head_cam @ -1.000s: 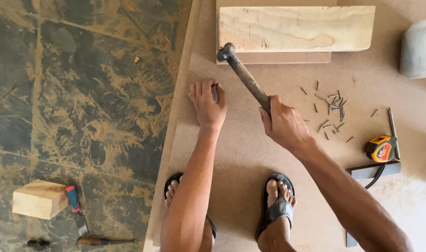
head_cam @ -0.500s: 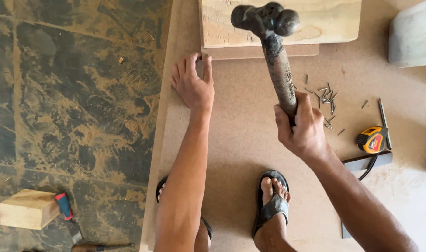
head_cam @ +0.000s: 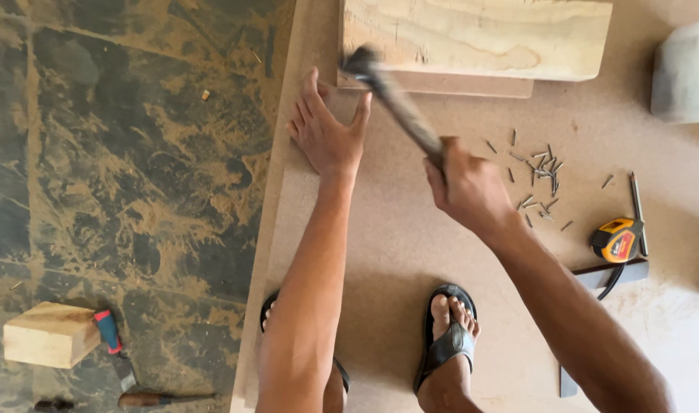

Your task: The person hammers nails into a wooden board on a workshop table, picking up individual nails from a pile and driving them into the wood with a hammer.

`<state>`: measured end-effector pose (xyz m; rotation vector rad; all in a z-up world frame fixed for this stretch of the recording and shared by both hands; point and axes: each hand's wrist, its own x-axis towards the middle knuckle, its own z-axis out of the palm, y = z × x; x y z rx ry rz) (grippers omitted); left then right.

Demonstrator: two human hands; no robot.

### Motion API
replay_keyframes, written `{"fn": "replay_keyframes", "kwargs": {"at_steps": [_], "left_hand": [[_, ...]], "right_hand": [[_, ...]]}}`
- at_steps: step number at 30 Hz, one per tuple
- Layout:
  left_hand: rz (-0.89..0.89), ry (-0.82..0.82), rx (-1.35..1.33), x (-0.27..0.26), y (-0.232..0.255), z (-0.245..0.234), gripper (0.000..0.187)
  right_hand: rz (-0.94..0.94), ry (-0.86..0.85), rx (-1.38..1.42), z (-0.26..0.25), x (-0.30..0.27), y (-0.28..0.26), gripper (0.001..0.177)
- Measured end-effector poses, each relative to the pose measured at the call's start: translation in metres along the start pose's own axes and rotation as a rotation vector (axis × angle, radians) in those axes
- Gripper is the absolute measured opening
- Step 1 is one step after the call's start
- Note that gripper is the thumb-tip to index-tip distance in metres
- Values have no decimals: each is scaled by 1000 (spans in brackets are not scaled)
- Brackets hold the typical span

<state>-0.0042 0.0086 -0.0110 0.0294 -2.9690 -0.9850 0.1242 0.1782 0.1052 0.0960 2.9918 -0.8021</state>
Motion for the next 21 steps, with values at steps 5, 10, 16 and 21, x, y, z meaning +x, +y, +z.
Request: {"fn": "replay_keyframes", "kwargs": {"at_steps": [5,10,16,21], "left_hand": [[76,99,55,1,3,-1,83],[-30,6,108,5,4,5,70],[-17,164,214,8,2,15,57],[-38,84,177,10,3,12,57]], "right_hand": [[42,-110,-45,-12,1,-5,26],[102,-57,55,-64,9,3,22],[-22,-10,-446,-197,11,2,30],[257,-172,-334,-268,-50,1,29]]}}
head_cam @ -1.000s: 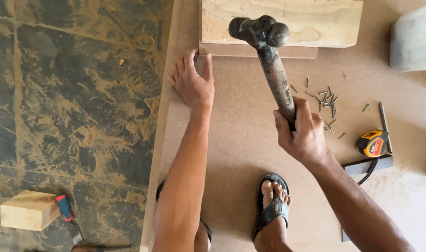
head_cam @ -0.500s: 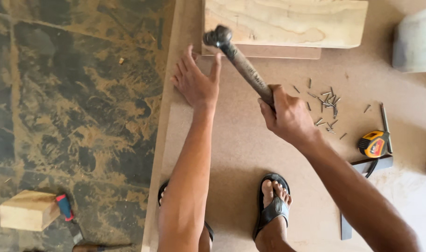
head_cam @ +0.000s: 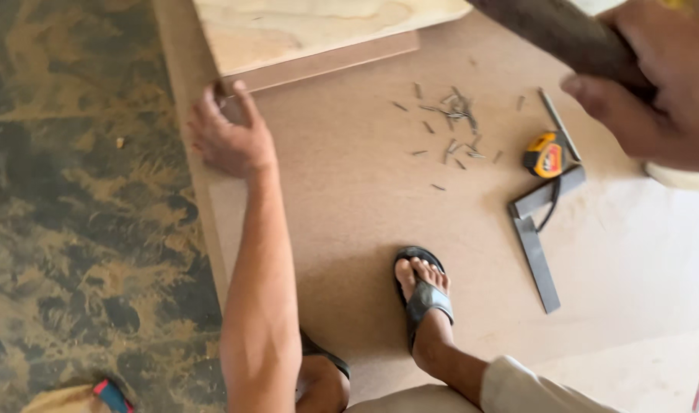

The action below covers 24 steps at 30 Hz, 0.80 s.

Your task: The person hammers nails into a wooden board on a workshop table, picking up individual nails from a pile and driving them into the wood with a hammer.

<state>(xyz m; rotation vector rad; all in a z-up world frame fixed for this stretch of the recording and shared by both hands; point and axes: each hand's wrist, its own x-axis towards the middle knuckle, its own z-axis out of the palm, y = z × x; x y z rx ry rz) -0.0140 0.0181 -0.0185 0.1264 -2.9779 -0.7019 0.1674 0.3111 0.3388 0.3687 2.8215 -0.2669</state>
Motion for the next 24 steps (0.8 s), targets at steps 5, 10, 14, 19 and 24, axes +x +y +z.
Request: {"fn": "replay_keyframes", "kwargs": {"at_steps": [5,10,14,19,24], "left_hand": [[129,136,-243,-7,-7,4,64],[379,162,-332,-34,-1,-10,63],[629,-221,-511,-85,31,-21,40],[900,-588,-567,-159,118,-6,16],[977,-737,-485,-202,181,17,14]], "right_hand": [[275,-53,98,51,-86,47,26],[488,119,519,175,-111,75,27],[725,104,767,214,-105,83,24],[685,123,709,204,-100,110,23],[622,122,608,188,-104,122,22]]}}
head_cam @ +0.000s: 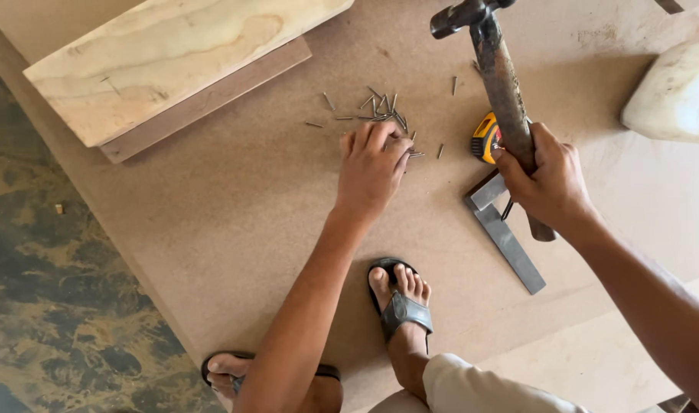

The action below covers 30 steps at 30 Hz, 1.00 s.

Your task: The person hammers nails into a wooden board on a workshop table, picking up individual nails from a pile and driving them into the wood with a hammer.

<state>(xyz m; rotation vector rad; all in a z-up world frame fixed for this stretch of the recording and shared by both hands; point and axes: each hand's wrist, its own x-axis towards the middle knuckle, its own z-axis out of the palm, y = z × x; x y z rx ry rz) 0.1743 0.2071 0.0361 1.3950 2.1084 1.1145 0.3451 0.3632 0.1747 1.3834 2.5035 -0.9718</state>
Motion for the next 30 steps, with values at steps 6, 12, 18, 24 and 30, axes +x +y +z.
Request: {"fn": "replay_keyframes", "kwargs": {"at_steps": [6,12,18,24,30], "left_hand": [[-94,71,83,0,-12,5,10],[30,1,201,2,-9,16,18],[4,-47,267,-4,3,26,14],[10,93,127,-21,-2,5,14],[-22,56,90,-22,-9,-9,14]], "right_hand": [[46,32,126,18,-11,4,19],[32,36,324,52,-12,0,16],[174,60,680,60,-11,-19,17],[191,115,640,55,-15,-21,10],[268,110,669,64,-18,-10,12]]}}
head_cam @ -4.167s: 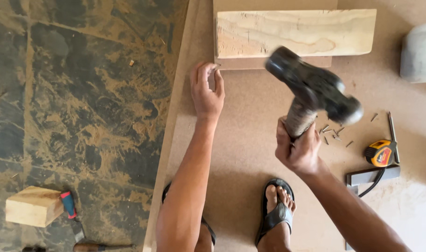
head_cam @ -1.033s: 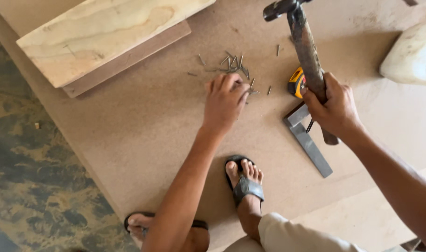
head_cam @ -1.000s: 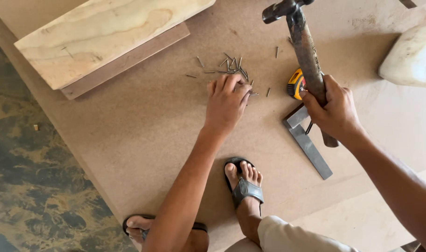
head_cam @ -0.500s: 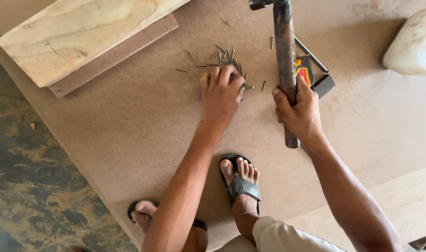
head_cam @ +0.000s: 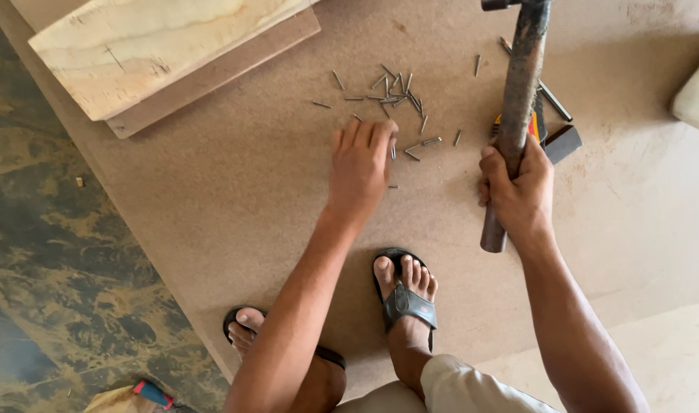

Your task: The person hammers nails into a wooden board on a workshop table, picking up individual nails from a pile and driving them into the wood with a hammer.

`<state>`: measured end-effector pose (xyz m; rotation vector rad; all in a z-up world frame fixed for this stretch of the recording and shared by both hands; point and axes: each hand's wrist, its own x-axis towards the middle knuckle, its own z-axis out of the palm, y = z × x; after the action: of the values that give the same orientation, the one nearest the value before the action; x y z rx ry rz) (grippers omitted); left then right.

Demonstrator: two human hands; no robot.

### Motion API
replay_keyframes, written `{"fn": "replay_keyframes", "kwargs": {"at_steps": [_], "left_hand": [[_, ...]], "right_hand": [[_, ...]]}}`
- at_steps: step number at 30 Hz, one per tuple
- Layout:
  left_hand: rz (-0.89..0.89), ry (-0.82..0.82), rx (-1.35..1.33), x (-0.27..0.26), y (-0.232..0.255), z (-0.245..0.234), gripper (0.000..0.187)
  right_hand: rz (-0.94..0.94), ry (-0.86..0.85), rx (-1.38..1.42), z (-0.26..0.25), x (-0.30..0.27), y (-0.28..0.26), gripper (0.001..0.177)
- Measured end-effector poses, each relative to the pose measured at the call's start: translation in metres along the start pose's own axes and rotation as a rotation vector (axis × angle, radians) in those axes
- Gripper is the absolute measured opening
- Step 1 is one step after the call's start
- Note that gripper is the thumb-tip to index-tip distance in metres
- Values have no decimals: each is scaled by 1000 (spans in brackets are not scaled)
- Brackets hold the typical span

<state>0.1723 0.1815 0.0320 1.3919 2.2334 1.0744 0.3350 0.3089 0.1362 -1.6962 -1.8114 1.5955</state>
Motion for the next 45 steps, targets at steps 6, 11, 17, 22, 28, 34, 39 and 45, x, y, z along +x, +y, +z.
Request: {"fn": "replay_keyframes", "kwargs": {"at_steps": [6,11,17,22,28,34,39,45], "left_hand": [[109,33,186,18,-5,18,26],[262,-115,289,37,-1,37,11],[282,-203,182,35,-11,24,13],[51,228,-191,42,-41,-13,13],[-286,451,-320,72,-84,-30,7],[-388,542,-494,89,-96,-26,15],[-331,598,-358,85,-96,-18,15],[-348,598,-217,87,-93,-16,13]], "right_hand": [[-39,-44,18,2,0,11,14],[-33,-60,21,9,-1,9,14],[-33,-74,6,14,-4,9,13],[-84,-109,-6,29,2,-1,15],[-39,-154,-41,43,4,-13,17],[-32,-167,-118,42,9,-18,19],[-15,-168,-94,36,10,-17,18],[-20,-172,-148,36,14,-13,20]]}}
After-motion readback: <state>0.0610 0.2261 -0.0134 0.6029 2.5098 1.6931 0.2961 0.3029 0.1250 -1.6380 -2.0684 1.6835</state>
